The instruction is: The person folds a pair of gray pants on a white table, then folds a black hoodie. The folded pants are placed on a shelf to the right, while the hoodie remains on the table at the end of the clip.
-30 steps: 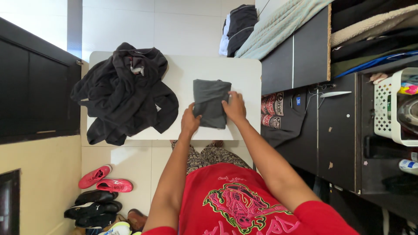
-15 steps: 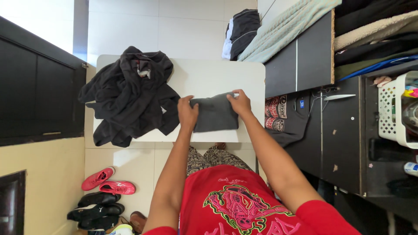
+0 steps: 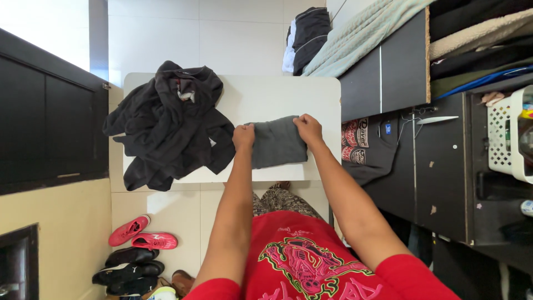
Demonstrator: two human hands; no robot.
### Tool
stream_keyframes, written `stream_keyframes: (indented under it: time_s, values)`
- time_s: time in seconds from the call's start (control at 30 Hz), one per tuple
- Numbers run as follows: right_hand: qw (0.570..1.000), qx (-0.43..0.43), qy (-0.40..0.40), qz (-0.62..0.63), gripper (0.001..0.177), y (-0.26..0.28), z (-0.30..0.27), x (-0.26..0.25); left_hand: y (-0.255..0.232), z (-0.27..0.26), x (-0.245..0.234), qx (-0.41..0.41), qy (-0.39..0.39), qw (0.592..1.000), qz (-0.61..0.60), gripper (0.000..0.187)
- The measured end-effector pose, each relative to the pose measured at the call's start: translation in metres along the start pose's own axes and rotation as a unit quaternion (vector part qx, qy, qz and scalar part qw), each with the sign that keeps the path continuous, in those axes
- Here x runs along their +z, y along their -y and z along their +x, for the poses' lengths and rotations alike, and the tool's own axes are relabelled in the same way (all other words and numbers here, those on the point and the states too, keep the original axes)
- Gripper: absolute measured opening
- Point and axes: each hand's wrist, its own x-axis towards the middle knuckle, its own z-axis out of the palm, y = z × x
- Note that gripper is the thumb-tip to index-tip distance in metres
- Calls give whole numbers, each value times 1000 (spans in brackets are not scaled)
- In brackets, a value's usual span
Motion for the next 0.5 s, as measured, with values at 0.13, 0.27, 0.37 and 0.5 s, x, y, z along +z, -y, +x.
stream_keyframes:
  time_s: [0.13,0.27,0.37,0.5]
  values:
    - [998,4,-45,33,21,21,-18,-13,18,24,-3,29,-34,999,8,31]
    - [996,25,-57,58,23,-3,-11,-12,7,-14,-29,60,-35,997,-16,32]
    - [997,29,-29,70,28,2,-6,-16,-24,-41,-37,82,-10,996,-18,40]
    - [998,42,6,36,41,0,4,-14,-53,-66,-44,82,57,995,16,56]
